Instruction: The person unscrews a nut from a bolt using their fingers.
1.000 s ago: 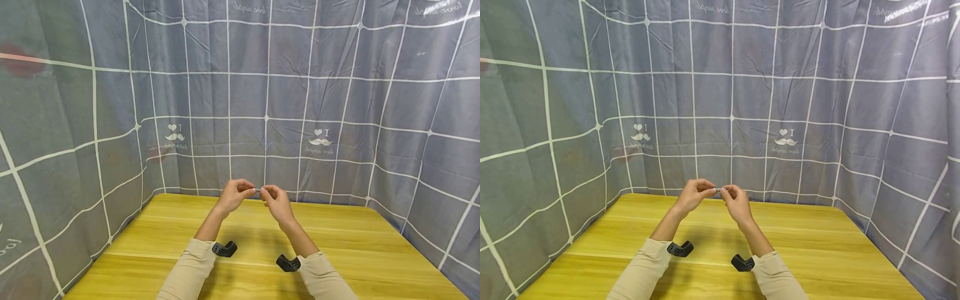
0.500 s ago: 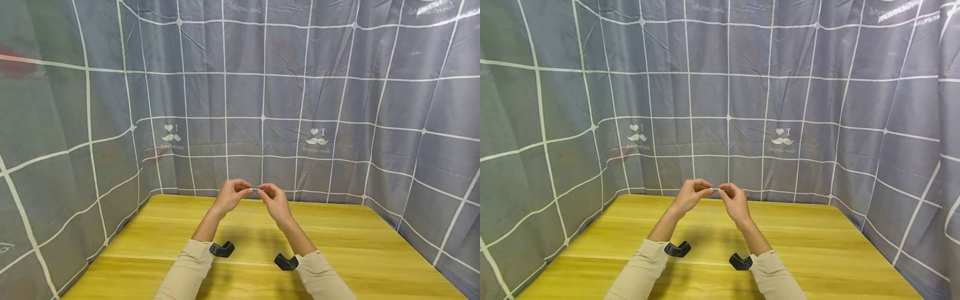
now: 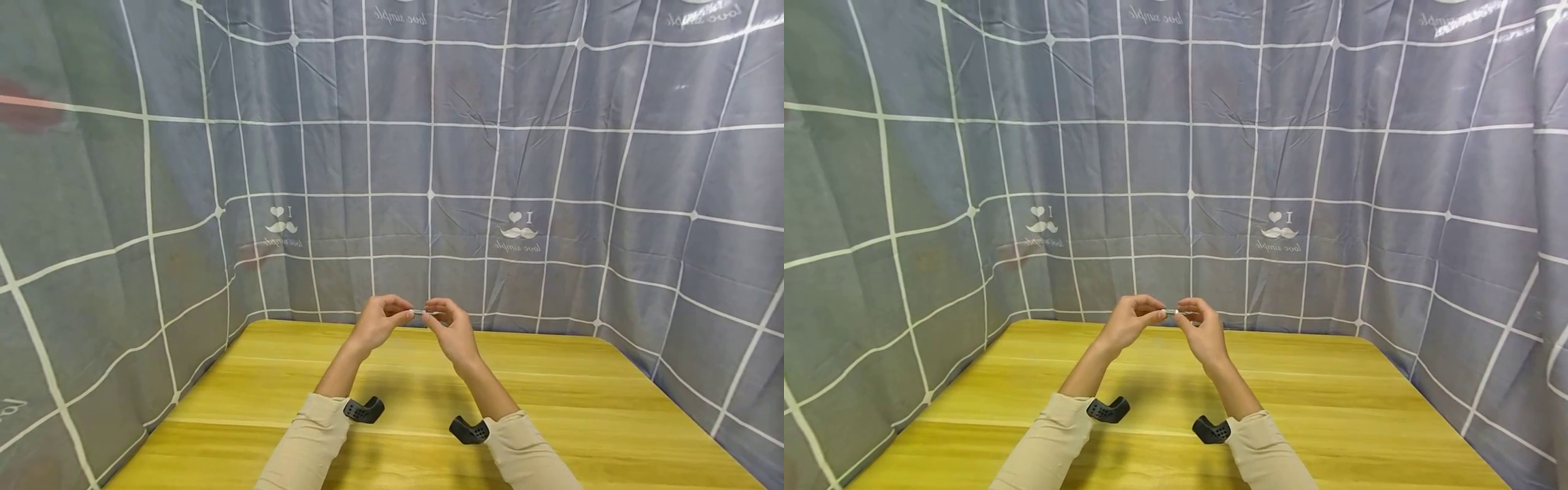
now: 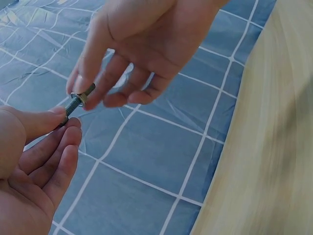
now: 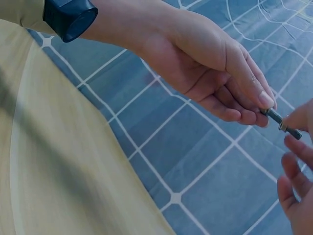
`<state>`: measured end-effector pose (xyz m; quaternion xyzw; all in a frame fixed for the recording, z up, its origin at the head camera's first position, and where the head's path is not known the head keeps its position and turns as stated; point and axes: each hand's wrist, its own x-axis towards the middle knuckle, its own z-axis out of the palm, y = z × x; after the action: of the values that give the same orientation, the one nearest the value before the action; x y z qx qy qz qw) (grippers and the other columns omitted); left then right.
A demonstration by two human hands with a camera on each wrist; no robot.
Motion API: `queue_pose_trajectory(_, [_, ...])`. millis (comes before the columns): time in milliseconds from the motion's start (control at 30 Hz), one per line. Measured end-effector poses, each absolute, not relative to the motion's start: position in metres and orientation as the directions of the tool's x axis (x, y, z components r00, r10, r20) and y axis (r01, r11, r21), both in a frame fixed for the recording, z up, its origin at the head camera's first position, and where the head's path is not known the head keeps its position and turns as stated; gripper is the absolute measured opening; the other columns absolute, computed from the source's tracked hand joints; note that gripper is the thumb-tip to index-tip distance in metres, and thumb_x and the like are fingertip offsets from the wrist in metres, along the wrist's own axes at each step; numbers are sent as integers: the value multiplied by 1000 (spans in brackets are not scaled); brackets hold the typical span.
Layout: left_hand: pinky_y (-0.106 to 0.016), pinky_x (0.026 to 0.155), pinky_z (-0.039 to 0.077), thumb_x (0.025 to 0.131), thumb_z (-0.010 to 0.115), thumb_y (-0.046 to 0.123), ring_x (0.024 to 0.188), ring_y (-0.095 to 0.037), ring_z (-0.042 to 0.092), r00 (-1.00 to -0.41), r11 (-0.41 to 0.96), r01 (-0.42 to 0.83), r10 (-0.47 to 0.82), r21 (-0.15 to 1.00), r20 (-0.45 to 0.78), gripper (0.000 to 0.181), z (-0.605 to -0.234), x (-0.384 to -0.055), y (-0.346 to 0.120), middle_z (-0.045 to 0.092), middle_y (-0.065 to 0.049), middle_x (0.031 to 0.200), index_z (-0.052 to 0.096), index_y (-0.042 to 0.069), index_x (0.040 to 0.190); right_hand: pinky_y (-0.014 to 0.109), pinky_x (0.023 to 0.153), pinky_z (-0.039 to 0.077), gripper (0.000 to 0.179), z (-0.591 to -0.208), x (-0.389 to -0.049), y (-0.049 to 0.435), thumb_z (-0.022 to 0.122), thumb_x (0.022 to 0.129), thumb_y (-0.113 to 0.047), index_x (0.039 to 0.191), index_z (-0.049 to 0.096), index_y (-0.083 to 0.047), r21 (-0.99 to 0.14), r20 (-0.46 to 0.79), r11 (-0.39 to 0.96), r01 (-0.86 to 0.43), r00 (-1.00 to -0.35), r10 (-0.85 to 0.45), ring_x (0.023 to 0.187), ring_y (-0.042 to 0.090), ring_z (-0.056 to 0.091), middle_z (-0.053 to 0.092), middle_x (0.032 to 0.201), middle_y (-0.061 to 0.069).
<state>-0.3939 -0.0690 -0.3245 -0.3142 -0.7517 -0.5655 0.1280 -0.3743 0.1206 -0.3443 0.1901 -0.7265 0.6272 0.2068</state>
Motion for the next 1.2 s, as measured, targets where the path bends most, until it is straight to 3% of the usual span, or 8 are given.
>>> queue_pose_trajectory(133, [-46, 88, 58, 100, 71, 9, 97, -35, 72, -771, 160, 616, 327, 772, 547, 16, -325, -393, -67, 76, -12, 101, 74, -3, 110, 47, 94, 52, 32, -346, -374, 123, 71, 101, -17, 129, 67, -4, -842, 517, 167, -512, -856, -20, 110, 32, 64, 69, 119, 15])
queue_pose_trajectory(300, [-44, 87, 58, 100, 71, 9, 95, -30, 72, -765, 167, 625, 329, 763, 554, 14, -326, -393, -67, 76, -14, 102, 75, -1, 109, 48, 95, 52, 29, -348, -373, 122, 64, 106, -25, 121, 71, -1, -840, 503, 210, -500, -863, -43, 106, 29, 65, 72, 109, 9])
queue_pose_trajectory(433, [-46, 87, 58, 100, 70, 7, 94, -32, 72, -758, 160, 634, 322, 757, 567, 16, -326, -393, -70, 75, -20, 103, 74, -5, 110, 49, 94, 51, 25, -347, -376, 118, 62, 107, -16, 119, 70, 4, -832, 519, 200, -517, -853, -47, 105, 33, 64, 71, 108, 12])
queue_pose_trajectory(567, [-45, 86, 58, 99, 70, 5, 96, -38, 72, -757, 157, 637, 311, 755, 574, 17, -327, -393, -74, 75, -18, 101, 73, -8, 109, 56, 98, 50, 24, -345, -377, 116, 65, 103, -6, 125, 67, 5, -820, 540, 189, -540, -840, -57, 114, 40, 62, 68, 120, 18])
queue_pose_trajectory(700, [-44, 86, 58, 99, 70, 5, 97, -41, 71, -759, 159, 634, 313, 757, 571, 16, -325, -393, -74, 76, -13, 100, 74, -7, 109, 53, 99, 50, 32, -344, -376, 117, 69, 102, -12, 131, 65, -1, -830, 528, 185, -527, -848, -49, 118, 37, 60, 66, 127, 16])
queue_pose_trajectory(933, [-45, 87, 58, 99, 71, 5, 94, -34, 72, -769, 162, 625, 300, 764, 565, 14, -323, -392, -71, 76, -16, 99, 74, -5, 108, 41, 88, 52, 17, -340, -370, 119, 70, 100, -6, 114, 71, 4, -813, 557, 175, -555, -829, -39, 96, 30, 64, 69, 101, 15])
queue_pose_trajectory(1067, [-48, 88, 58, 98, 69, -1, 96, -40, 71, -770, 166, 624, 302, 764, 563, 14, -317, -384, -69, 73, -25, 101, 72, -11, 108, 41, 89, 54, 26, -341, -369, 119, 72, 99, -8, 123, 68, 0, -817, 553, 174, -550, -832, -37, 101, 28, 65, 69, 109, 12])
queue_pose_trajectory(1200, [-49, 87, 58, 98, 69, -1, 97, -43, 70, -767, 167, 627, 307, 761, 564, 15, -320, -388, -67, 73, -26, 102, 71, -12, 109, 43, 90, 53, 29, -342, -368, 118, 69, 102, -14, 127, 67, 1, -839, 517, 180, -513, -856, -29, 109, 36, 64, 69, 116, 15])
